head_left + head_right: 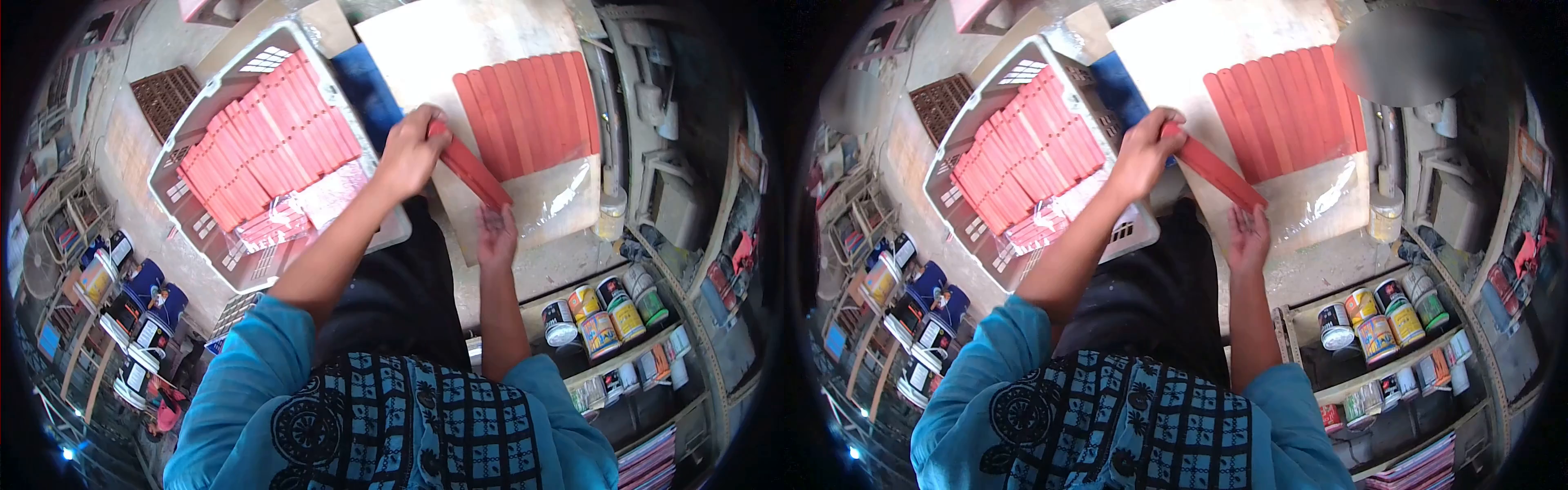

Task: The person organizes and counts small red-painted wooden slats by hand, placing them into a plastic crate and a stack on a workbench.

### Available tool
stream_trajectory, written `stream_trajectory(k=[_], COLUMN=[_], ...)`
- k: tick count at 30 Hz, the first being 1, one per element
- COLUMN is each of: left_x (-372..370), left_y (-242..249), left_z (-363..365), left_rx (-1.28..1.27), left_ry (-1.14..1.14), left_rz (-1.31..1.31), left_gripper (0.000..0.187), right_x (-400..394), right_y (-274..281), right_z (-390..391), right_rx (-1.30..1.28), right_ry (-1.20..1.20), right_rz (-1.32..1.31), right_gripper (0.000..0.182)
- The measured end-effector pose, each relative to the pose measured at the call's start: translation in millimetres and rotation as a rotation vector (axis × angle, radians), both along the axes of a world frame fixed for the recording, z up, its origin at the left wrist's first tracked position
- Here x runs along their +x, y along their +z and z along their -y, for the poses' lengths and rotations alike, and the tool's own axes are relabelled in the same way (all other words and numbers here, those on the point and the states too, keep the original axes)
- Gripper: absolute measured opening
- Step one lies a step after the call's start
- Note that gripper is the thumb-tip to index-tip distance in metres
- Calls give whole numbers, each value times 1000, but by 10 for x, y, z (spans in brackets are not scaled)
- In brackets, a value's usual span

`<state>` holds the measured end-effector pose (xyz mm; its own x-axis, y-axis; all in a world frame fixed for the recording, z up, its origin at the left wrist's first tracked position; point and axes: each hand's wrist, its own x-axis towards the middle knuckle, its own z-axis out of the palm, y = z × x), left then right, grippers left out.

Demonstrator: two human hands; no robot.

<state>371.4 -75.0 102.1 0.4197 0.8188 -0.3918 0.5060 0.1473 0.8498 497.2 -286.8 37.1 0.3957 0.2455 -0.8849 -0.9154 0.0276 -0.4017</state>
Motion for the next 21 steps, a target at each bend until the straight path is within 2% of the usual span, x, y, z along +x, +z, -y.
stream_trajectory(k=[1,2,3,6,8,9,11,13,15,18,21], left_x=[-190,-381,-637,-1452,-2012,-2214,-2752,-2964,-3063,-2893,-2801], left_y=[158,433,424,633,502,433,28,-284,-582,-705,-1012], left_z=[104,181,367,780,984,1033,1215,1214,1166,959,968], left_rx=[-35,-220,-176,-594,-582,-606,-669,-733,-771,-821,-799], left_ry=[30,103,182,745,928,1073,1197,1266,1317,1223,1359], left_rz=[27,69,177,425,487,481,412,349,266,182,187], left_gripper=[25,25,24,28,23,19,16,13,13,13,15], right_x=[-47,-86,-161,-595,-1013,-1240,-1655,-1970,-2121,-2180,-2185], right_y=[242,502,734,1188,1279,1248,1031,595,303,-26,-241], right_z=[-45,-112,-195,-501,-709,-809,-923,-956,-1036,-1141,-1269], right_rx=[12,23,15,-19,-52,-9,48,-78,-244,-404,-475], right_ry=[58,117,182,421,648,747,850,893,836,743,653], right_rz=[72,145,188,293,317,353,324,328,295,243,260], right_gripper=[23,25,26,28,30,32,33,33,32,28,23])
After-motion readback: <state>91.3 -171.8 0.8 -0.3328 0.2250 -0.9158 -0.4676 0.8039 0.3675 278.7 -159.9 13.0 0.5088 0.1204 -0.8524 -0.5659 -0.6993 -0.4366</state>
